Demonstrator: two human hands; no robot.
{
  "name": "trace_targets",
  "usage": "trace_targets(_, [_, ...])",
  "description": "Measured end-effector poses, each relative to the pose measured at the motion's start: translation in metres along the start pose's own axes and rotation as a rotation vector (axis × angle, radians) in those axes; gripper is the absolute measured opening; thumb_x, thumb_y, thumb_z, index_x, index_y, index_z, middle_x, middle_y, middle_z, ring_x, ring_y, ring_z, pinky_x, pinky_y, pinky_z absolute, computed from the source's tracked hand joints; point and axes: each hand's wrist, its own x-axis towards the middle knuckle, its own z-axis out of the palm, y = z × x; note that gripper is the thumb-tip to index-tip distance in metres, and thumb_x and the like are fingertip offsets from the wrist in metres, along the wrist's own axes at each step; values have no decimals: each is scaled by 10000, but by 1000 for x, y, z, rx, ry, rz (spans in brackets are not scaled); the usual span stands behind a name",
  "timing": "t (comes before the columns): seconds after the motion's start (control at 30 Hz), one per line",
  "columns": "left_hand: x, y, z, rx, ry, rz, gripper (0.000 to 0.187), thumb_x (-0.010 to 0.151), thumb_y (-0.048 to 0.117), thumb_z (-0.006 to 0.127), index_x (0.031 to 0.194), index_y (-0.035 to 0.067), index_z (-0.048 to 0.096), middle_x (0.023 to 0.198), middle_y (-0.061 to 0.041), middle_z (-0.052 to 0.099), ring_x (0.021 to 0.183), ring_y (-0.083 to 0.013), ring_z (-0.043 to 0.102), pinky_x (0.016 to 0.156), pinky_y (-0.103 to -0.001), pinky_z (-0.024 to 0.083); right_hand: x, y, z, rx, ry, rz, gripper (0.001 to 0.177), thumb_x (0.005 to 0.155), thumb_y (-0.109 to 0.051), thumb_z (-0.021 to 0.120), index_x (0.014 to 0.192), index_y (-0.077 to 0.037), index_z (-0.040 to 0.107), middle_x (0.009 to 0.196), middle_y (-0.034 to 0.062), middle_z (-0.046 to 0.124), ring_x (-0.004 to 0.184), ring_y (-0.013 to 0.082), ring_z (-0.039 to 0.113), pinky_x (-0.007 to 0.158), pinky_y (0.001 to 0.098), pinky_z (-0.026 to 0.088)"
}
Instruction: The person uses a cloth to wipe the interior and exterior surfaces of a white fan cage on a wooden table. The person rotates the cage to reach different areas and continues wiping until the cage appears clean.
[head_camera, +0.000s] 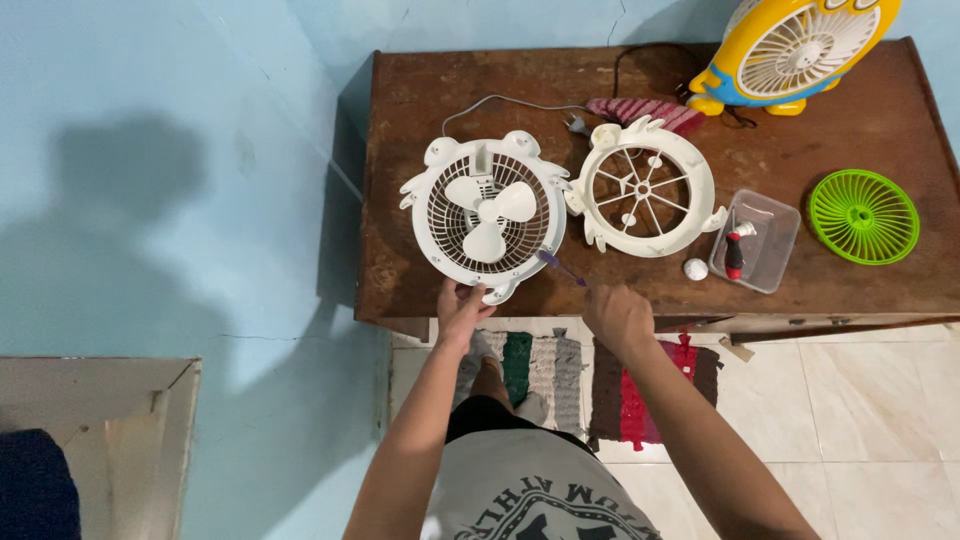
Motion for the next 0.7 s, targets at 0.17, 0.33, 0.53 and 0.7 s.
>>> trace_targets(0.17, [3, 3, -5, 27, 55, 8, 443, 975, 61, 597, 1384, 71, 427, 1220, -130, 627, 1015, -246, 717, 811, -405, 670, -17, -8, 11, 26, 103, -45, 226, 946, -275, 569, 1003, -82, 673, 700, 231, 684, 601, 394, 716, 526, 502, 593])
trace_targets(0.33, [10, 3, -7, 26, 78, 41, 416, 984, 69, 589, 1372, 30, 445, 1181, -148, 658, 991, -249, 723, 785, -394, 672, -19, -10, 24, 102, 169, -46, 208, 921, -301, 624, 915, -98, 669, 669, 232, 659, 567, 408, 691, 508, 521, 570])
trace_targets(0.53, [6, 5, 5, -73, 151, 50, 417, 985, 94, 607, 1367, 40, 446, 1162, -160, 659, 1001, -252, 707, 791, -419, 658, -17, -2, 40, -122, 298, -195, 214, 930, -268, 657, 888, -58, 650, 679, 159, 621, 545, 331, 675, 464, 469, 561])
trace_targets(0.7, [-10, -11, 25, -367, 275, 59, 489, 957, 141, 669, 1337, 125, 361, 1189, -93, 598, 1052, -283, 689, 921, -411, 642, -14, -12, 40, -100, 191, -364, 289, 799, -290, 690, 935, -36, 674, 732, 159, 637, 581, 332, 690, 462, 457, 576])
